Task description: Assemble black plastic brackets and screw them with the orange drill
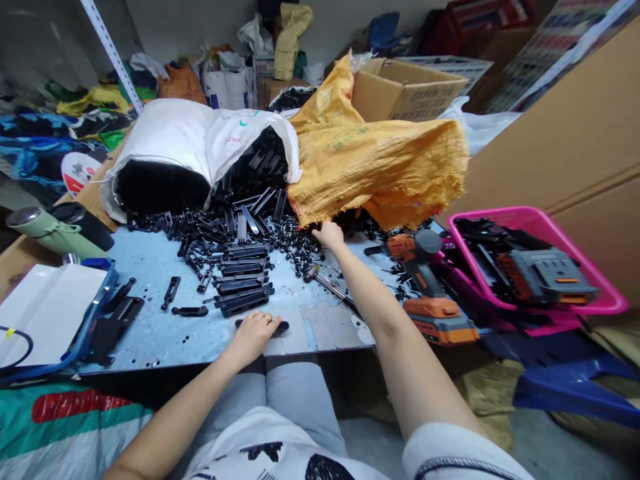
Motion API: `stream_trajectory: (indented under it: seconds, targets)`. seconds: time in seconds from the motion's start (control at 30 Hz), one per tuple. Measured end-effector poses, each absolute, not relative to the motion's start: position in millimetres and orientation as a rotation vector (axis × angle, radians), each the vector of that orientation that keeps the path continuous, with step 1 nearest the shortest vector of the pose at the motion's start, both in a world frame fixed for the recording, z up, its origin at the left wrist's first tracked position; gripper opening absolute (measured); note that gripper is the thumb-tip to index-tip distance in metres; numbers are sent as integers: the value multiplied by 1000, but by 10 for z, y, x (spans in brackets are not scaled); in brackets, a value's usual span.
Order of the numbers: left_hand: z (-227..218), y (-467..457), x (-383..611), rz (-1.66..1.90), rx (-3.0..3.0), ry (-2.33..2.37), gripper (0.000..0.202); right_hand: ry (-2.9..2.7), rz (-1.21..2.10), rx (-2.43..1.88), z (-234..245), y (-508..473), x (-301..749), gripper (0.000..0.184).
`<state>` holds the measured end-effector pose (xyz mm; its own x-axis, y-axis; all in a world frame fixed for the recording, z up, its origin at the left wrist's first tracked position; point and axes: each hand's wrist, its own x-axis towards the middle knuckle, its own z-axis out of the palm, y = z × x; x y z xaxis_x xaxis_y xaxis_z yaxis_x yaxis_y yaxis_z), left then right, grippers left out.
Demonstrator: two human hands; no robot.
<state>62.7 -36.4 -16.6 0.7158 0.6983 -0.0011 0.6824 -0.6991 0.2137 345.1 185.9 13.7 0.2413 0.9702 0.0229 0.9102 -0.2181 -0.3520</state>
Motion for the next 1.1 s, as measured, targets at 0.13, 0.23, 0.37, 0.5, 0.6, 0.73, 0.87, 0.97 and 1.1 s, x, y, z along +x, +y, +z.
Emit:
stream_trajectory:
  seconds: [0.13, 0.23, 0.37, 0.5, 0.6, 0.73, 0.87, 0.97, 1.1]
  targets:
    - [-217, -403, 412, 271, 2570, 1216, 32, -1743, 262, -2206, 152, 1286, 3714, 33]
    - [-174, -423, 314, 451, 2454, 1270, 36, -1725, 522, -2184, 81, 743, 3895, 32]
    - [-158, -422, 344, 364, 2434, 1246, 36, -1956, 586, -2226, 5, 305, 3929, 40]
    - [-266, -427, 426, 232, 2533, 1169, 34, -2475, -81, -1901, 25, 390, 3831, 48]
    - [-325, -400, 421, 194, 2606, 1177, 34, -2912, -172, -1391, 49, 618, 3839, 52]
    - [-315, -328, 343, 186, 2643, 1217, 37, -3018, -166, -1150, 127, 761, 3950, 45]
    - [-281, -301, 312, 158, 2634, 1259, 34, -2834, -171, -1213, 261, 497, 3854, 31]
    - [-260, -319, 348, 120, 2634, 1252, 33, -2853, -10, -1229, 274, 156, 3582, 32]
    - [-226, -338, 411, 127, 2589, 1244, 35, -2944, 152, -1188, 156, -217, 3229, 29]
